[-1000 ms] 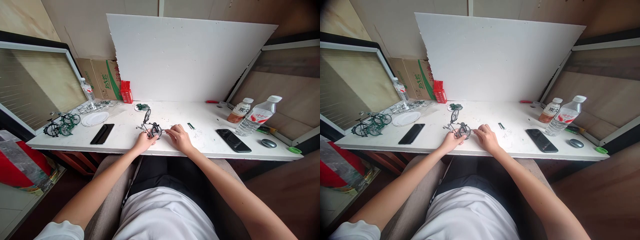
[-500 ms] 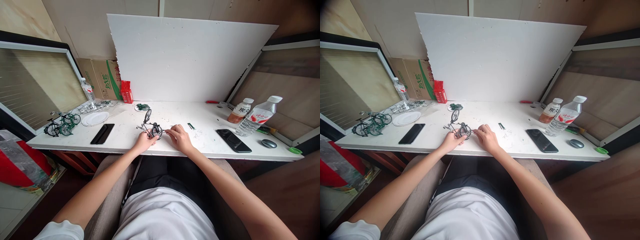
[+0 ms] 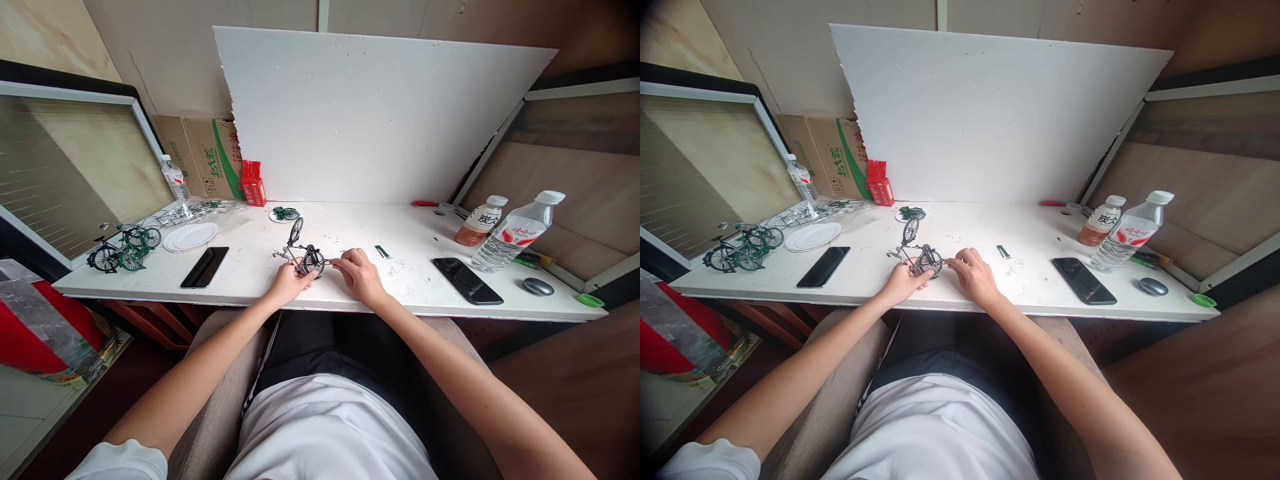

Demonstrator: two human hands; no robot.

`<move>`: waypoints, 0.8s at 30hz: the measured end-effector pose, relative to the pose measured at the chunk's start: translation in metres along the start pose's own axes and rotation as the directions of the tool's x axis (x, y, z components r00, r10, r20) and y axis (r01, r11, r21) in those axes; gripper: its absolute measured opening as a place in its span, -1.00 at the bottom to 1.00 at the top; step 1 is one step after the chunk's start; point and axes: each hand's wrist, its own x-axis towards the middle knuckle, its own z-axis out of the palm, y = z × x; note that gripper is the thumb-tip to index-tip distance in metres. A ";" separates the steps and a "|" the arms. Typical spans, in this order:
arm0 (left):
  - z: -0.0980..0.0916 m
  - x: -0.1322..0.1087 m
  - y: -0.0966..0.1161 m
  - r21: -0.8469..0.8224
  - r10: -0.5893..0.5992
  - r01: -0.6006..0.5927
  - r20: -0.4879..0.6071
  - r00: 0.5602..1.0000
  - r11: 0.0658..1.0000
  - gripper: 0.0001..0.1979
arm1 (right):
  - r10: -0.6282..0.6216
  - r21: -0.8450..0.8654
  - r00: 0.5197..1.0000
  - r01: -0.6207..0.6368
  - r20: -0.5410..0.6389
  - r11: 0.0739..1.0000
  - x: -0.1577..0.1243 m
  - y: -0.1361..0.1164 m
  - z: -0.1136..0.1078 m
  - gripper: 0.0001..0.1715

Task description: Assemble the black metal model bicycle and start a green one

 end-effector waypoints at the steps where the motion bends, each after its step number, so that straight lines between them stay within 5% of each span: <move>1: 0.000 0.000 0.001 0.000 -0.003 0.003 -0.002 1.000 1.000 -0.58 | -0.019 -0.009 1.000 0.019 -0.011 1.000 0.000 0.000 0.000 -0.71; 7: 0.000 -0.001 0.004 0.008 0.001 -0.001 -0.006 1.000 1.000 -0.57 | -0.093 -0.077 0.996 0.093 -0.001 0.993 -0.002 0.000 -0.001 -0.61; 15: 0.003 -0.002 -0.001 0.030 0.021 -0.021 -0.006 1.000 0.999 -0.57 | -0.127 -0.046 0.991 0.129 0.036 0.991 0.001 -0.005 -0.004 -0.71; 24: 0.004 -0.004 -0.009 0.109 0.108 -0.106 -0.007 0.994 0.988 -0.61 | -0.064 0.047 0.980 0.056 0.188 0.997 -0.004 0.002 -0.002 -0.64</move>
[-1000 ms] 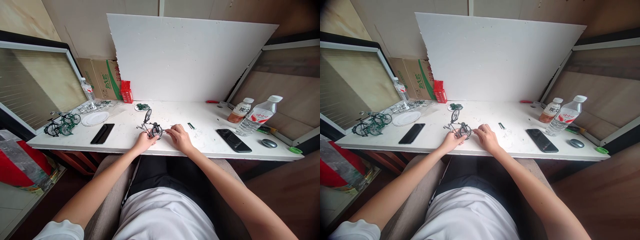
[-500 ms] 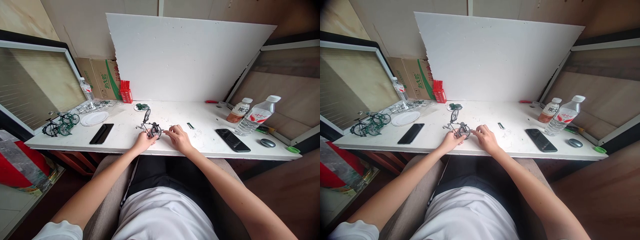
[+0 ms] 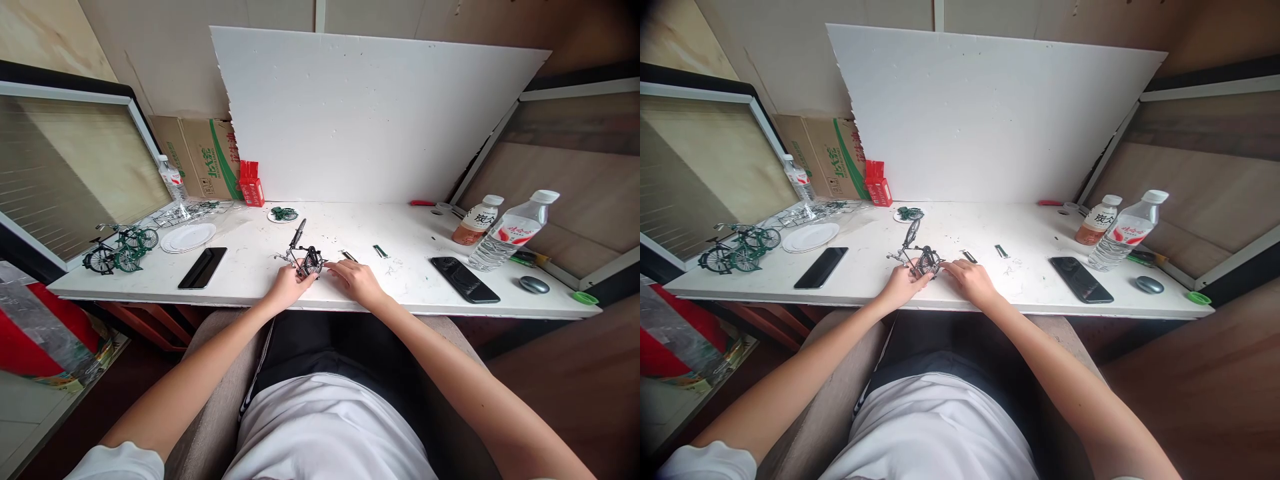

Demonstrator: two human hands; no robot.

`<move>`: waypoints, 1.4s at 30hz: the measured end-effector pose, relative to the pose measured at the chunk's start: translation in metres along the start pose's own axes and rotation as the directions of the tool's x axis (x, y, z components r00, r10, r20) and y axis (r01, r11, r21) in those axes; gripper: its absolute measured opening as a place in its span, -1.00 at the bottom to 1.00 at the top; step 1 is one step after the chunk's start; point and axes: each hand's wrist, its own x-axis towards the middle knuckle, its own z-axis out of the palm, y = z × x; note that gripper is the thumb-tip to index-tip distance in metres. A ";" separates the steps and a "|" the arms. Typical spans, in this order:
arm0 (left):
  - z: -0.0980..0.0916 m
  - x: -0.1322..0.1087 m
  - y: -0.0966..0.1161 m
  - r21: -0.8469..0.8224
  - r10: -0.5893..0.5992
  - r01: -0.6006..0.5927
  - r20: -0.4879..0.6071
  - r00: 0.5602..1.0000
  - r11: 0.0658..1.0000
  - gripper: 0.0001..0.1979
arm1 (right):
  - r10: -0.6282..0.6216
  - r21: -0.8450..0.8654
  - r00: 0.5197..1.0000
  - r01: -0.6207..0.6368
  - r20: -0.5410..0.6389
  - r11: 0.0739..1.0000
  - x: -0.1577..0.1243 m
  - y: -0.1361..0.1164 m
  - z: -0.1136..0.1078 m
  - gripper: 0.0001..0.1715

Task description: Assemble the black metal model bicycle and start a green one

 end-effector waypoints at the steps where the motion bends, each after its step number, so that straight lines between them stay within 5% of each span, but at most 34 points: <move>1: 0.000 0.000 0.000 0.013 0.010 -0.010 -0.002 1.000 1.000 -0.61 | 0.002 -0.007 1.000 -0.002 0.007 1.000 0.000 0.000 0.000 -0.64; 7: 0.000 -0.003 0.006 0.082 0.031 -0.031 0.004 1.000 0.996 -0.63 | 0.028 -0.083 1.000 -0.029 -0.012 0.996 -0.001 0.001 0.005 -0.68; 20: -0.003 -0.004 0.012 0.139 0.031 -0.037 0.048 0.998 0.990 -0.57 | 0.136 -0.145 0.990 -0.129 0.042 0.981 0.001 -0.002 0.003 -0.29; 28: -0.006 0.003 0.013 -0.166 -0.106 0.120 0.092 0.990 0.979 -0.47 | 0.177 0.041 0.982 -0.175 -0.065 0.984 0.002 -0.005 -0.004 -0.53; 34: -0.009 0.006 0.012 -0.205 -0.076 0.100 0.120 0.990 0.974 -0.34 | 0.180 0.117 0.966 -0.160 -0.186 0.980 0.003 -0.007 -0.005 -0.75; 42: -0.010 0.006 0.010 -0.198 -0.083 0.118 0.174 0.981 0.973 -0.35 | 0.072 0.135 0.990 -0.056 -0.120 0.989 0.006 -0.003 -0.002 -0.83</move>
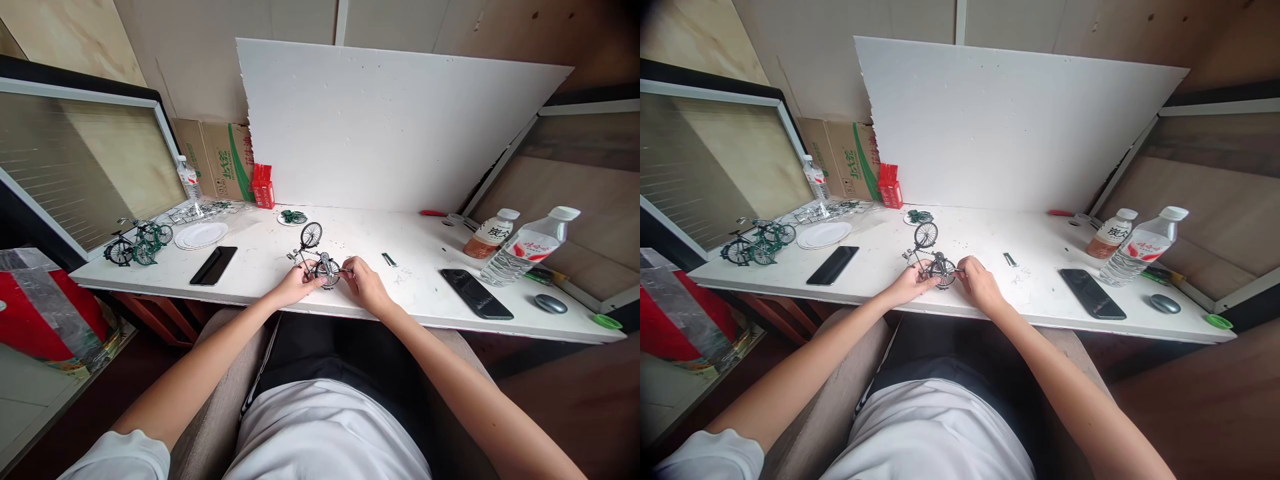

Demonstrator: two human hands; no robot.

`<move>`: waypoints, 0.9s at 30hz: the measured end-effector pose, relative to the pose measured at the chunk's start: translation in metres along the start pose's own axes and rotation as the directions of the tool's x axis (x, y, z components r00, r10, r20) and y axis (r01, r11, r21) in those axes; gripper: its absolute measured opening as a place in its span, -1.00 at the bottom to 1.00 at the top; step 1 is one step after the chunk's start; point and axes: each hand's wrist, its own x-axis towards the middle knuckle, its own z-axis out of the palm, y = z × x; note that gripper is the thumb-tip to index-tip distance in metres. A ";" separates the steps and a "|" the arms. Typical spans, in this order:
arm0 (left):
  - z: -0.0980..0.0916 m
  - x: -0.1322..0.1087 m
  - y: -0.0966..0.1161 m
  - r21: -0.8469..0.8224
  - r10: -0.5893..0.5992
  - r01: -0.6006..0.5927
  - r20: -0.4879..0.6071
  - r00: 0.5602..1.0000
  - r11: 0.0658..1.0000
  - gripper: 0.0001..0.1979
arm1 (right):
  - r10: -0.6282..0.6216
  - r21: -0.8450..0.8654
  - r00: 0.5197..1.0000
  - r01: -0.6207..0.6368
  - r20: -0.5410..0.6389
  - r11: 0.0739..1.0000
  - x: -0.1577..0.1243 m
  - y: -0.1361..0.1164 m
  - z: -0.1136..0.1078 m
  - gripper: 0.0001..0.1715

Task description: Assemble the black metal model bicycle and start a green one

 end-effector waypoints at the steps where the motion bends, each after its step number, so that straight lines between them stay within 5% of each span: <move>1: 0.000 0.000 0.000 -0.004 0.017 -0.017 0.004 1.000 1.000 -0.37 | -0.005 -0.005 1.000 0.005 0.003 1.000 0.000 0.001 0.000 -0.83; 11: -0.004 -0.004 0.010 0.041 0.024 -0.026 0.039 0.999 0.999 -0.46 | 0.109 0.103 0.994 -0.107 -0.016 0.989 -0.001 -0.001 -0.004 -0.77; 18: -0.008 -0.012 0.022 0.128 0.031 -0.056 0.190 0.981 0.990 -0.54 | 0.293 0.271 0.934 -0.233 -0.204 0.934 0.002 -0.002 -0.009 -0.72; 27: -0.004 -0.015 0.021 0.237 0.078 -0.143 0.262 0.962 0.961 -0.62 | 0.225 0.271 0.952 -0.165 -0.209 0.948 -0.002 0.005 -0.002 -0.72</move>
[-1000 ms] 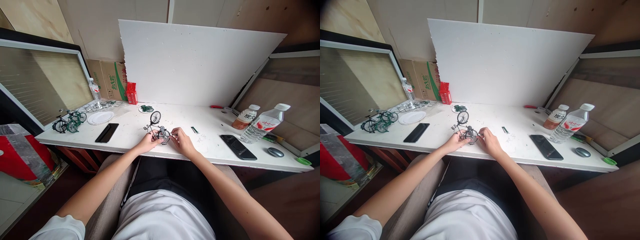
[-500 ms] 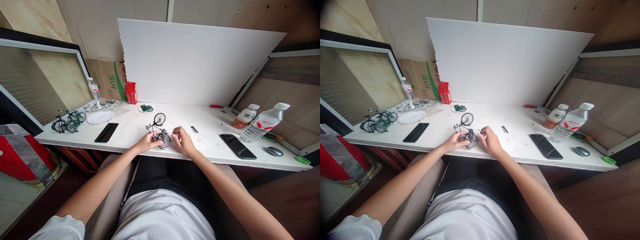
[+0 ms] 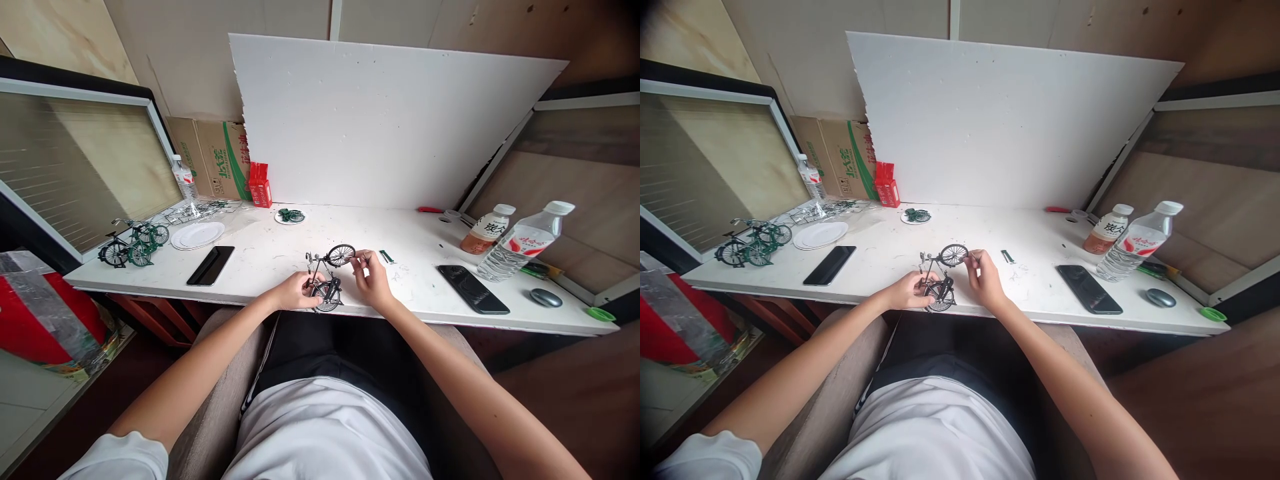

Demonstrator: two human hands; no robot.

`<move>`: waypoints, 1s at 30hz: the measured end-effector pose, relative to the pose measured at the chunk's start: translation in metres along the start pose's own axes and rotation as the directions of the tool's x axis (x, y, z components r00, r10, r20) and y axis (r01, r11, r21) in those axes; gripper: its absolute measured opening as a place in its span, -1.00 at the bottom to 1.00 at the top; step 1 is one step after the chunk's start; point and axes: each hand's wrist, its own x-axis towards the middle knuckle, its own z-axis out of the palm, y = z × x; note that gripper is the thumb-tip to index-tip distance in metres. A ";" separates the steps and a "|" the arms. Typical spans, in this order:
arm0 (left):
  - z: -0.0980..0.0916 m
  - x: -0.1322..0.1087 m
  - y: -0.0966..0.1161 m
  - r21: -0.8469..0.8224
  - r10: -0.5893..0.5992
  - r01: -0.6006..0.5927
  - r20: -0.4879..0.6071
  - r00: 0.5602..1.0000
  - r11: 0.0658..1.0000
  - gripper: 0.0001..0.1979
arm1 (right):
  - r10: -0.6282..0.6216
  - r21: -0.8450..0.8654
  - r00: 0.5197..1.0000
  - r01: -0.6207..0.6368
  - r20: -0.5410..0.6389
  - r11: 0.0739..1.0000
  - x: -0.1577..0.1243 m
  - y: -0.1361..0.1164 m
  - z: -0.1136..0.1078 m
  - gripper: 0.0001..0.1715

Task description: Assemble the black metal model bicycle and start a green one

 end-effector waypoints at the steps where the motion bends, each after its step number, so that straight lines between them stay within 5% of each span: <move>1: 0.000 0.000 -0.001 -0.007 -0.012 0.012 -0.006 1.000 1.000 -0.61 | -0.005 0.015 1.000 0.005 -0.009 1.000 0.000 0.001 0.000 -0.70; 10: 0.004 0.009 -0.004 -0.291 -0.129 0.084 -0.139 0.982 0.953 -0.48 | 0.164 0.208 0.986 -0.156 -0.025 0.966 0.004 0.009 -0.001 -0.67; 18: -0.004 0.013 -0.009 -0.234 -0.122 0.058 -0.269 0.955 0.970 -0.47 | 0.273 0.162 0.961 -0.278 0.054 0.947 0.007 0.007 0.000 -0.61; 22: -0.044 0.006 -0.004 -0.054 -0.078 0.062 -0.371 0.925 0.997 -0.50 | 0.203 0.027 0.969 -0.209 0.137 0.978 0.003 0.000 -0.001 -0.68; 25: -0.087 -0.009 0.008 0.260 -0.021 0.184 -0.525 0.851 0.948 -0.53 | 0.196 -0.049 0.953 -0.190 0.230 0.981 0.002 -0.007 -0.002 -0.70; 27: -0.116 -0.025 0.018 0.520 -0.032 0.391 -0.571 0.820 0.759 -0.57 | 0.201 -0.107 0.937 -0.178 0.284 0.978 0.001 -0.011 -0.003 -0.71; 30: -0.154 -0.051 0.031 0.609 -0.128 0.623 -0.657 0.743 0.491 -0.57 | 0.193 -0.168 0.928 -0.145 0.320 0.975 0.001 -0.015 -0.004 -0.72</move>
